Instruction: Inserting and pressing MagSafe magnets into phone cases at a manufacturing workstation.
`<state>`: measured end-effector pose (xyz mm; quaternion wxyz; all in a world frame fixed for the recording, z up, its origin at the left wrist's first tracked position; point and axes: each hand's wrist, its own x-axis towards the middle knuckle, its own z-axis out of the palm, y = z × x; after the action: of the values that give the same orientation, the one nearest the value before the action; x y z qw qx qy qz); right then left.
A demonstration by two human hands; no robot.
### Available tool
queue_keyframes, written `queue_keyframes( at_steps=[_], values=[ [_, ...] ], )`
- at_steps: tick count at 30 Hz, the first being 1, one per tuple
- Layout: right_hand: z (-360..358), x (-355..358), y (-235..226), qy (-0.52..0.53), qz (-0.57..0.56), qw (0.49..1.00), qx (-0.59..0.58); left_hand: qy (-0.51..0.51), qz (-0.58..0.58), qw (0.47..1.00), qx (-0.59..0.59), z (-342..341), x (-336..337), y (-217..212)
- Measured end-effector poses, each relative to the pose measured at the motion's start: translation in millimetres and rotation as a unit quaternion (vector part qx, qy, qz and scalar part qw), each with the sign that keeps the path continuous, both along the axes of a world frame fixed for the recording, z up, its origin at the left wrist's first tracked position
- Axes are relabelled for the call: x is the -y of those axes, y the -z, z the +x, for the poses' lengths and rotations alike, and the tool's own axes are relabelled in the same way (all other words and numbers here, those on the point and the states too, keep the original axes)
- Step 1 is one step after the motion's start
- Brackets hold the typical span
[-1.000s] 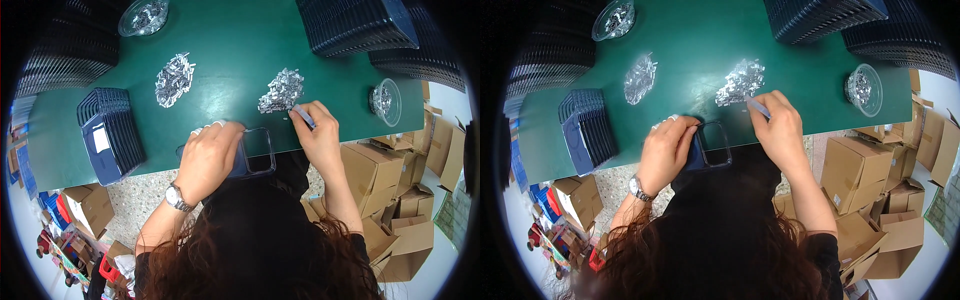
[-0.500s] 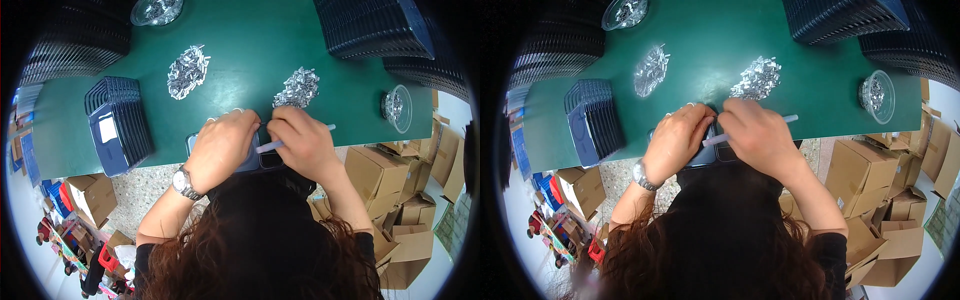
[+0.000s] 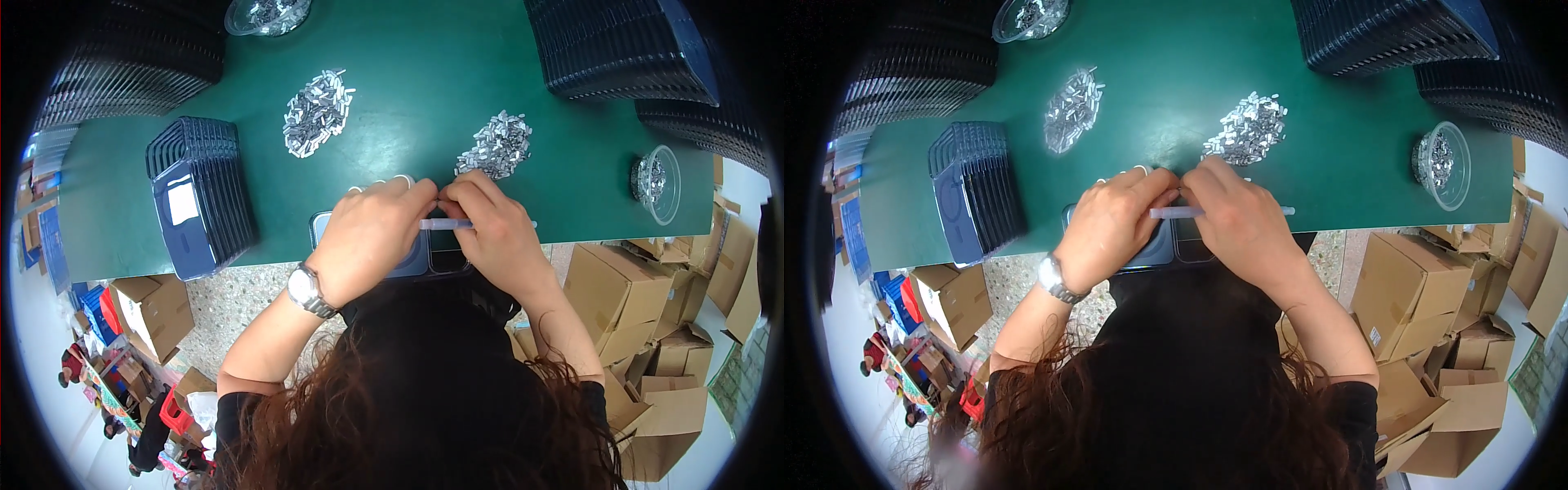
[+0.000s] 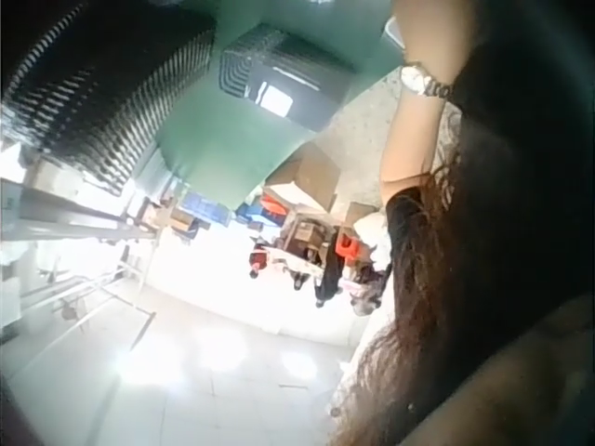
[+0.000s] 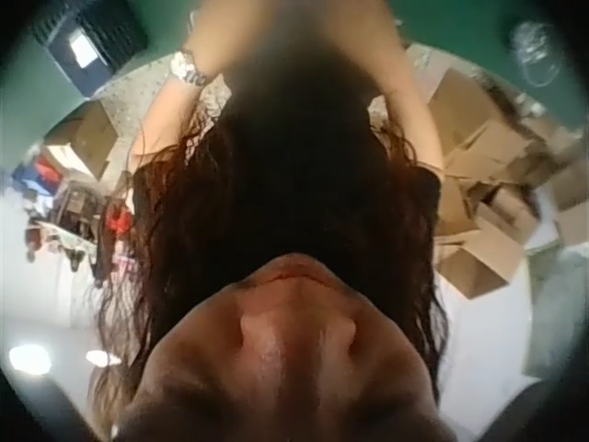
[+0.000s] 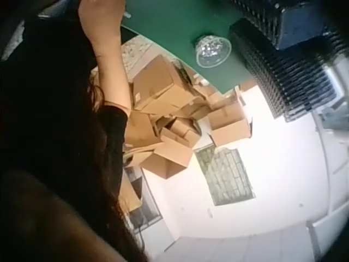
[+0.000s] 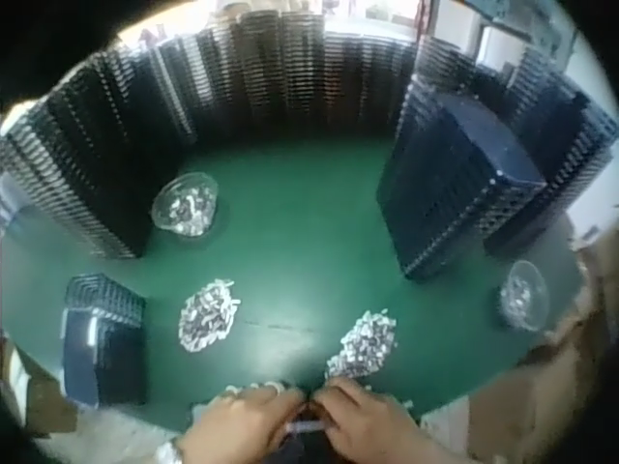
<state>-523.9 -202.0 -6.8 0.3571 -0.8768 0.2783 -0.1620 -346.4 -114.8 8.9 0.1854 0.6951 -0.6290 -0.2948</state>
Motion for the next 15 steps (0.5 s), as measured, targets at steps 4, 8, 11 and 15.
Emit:
queue_keyframes(
  at_steps=[4,8,11,15],
  values=[
    [-12,5,-14,0.003,-0.001,1.000,-0.004,0.044,-0.064,0.994,0.079,-5,-3,6],
    [-24,2,-22,-0.029,-0.134,0.983,-0.121,0.041,-0.108,0.991,0.073,-5,-4,11],
    [-20,-5,-26,-0.039,-0.152,0.969,-0.188,0.052,-0.087,0.992,0.078,-4,-3,8],
    [-12,-11,-23,-0.044,-0.180,0.962,-0.201,0.059,-0.089,0.990,0.087,-5,-4,8]
  ],
)
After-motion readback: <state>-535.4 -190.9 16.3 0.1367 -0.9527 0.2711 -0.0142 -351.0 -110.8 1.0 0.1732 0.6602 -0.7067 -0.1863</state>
